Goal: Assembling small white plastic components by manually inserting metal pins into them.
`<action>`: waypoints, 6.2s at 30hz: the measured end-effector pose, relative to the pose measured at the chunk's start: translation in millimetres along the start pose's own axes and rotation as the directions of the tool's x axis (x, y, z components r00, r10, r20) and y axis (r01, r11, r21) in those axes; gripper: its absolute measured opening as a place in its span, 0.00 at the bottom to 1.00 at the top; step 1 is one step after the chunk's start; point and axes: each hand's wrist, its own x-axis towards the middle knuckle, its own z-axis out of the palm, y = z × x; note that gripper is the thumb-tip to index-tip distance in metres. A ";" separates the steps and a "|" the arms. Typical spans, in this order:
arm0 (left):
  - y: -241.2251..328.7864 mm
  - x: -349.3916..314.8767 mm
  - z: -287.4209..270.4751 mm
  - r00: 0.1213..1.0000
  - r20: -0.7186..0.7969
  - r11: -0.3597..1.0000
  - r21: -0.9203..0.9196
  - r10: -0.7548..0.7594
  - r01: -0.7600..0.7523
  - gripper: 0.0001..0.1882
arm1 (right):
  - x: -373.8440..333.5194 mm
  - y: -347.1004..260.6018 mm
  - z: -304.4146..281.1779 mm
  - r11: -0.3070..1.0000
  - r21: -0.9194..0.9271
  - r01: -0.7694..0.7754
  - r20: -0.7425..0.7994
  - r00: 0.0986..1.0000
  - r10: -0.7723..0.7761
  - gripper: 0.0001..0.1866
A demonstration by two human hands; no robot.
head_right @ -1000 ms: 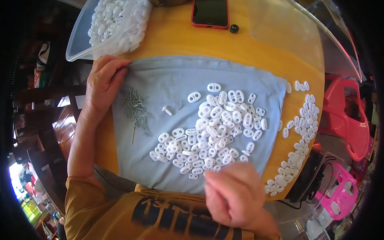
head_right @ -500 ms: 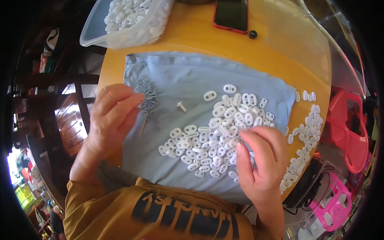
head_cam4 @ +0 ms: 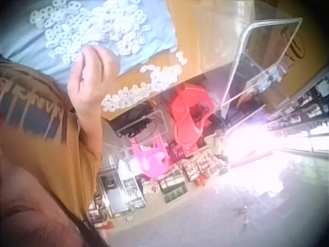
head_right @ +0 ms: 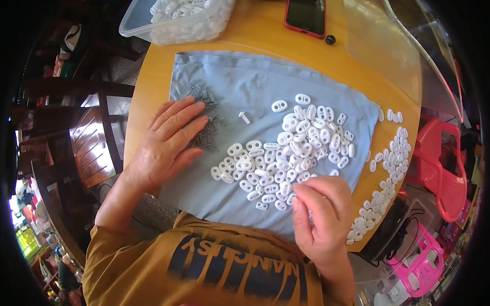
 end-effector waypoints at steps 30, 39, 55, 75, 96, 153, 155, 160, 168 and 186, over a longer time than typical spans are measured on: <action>10.7 52.0 15.7 0.968 -0.176 0.970 0.193 0.180 -0.145 0.04 | -6.6 -15.3 42.8 0.939 0.321 0.121 -0.053 0.993 -0.110 0.12; 5.3 45.4 2.4 0.982 -0.177 0.990 0.134 0.059 -0.035 0.08 | -8.9 -13.4 45.1 0.931 0.345 0.123 -0.079 0.992 -0.102 0.12; 8.8 57.9 8.8 0.977 -0.130 0.955 0.263 0.172 -0.133 0.04 | -7.5 -15.6 46.3 0.928 0.353 0.120 -0.070 0.992 -0.102 0.13; 87.8 14.3 6.1 0.914 -0.299 0.943 -0.099 0.275 -0.316 0.06 | -23.0 -30.8 34.5 0.252 0.831 -0.497 0.357 0.822 0.443 0.06; 54.8 52.7 23.4 0.962 -0.271 0.999 0.019 -0.020 0.026 0.08 | -35.3 -16.2 27.4 0.348 0.865 -0.363 0.264 0.917 0.300 0.04; 96.4 40.9 24.1 0.937 0.248 0.969 -0.081 0.246 -0.233 0.13 | -52.2 -2.4 15.9 0.327 0.930 -0.169 0.002 0.892 0.453 0.02; 91.9 37.6 24.2 0.949 0.192 0.966 -0.119 0.251 -0.231 0.13 | -51.4 -1.9 16.7 0.314 0.934 -0.172 0.012 0.891 0.455 0.02; 114.5 30.0 18.1 0.966 0.151 0.606 -0.756 -0.208 0.248 0.09 | -46.5 -5.9 19.5 0.238 0.950 -0.203 0.063 0.869 0.490 0.02; 122.7 24.1 36.3 0.950 0.196 0.104 -0.969 -0.243 0.226 0.10 | -39.6 -13.5 22.5 0.159 0.955 -0.250 0.146 0.863 0.484 0.04; 122.1 24.0 37.7 0.960 0.119 0.263 -0.947 -0.253 0.186 0.09 | -40.9 -11.8 24.3 0.364 0.889 -0.278 0.073 0.870 0.488 0.04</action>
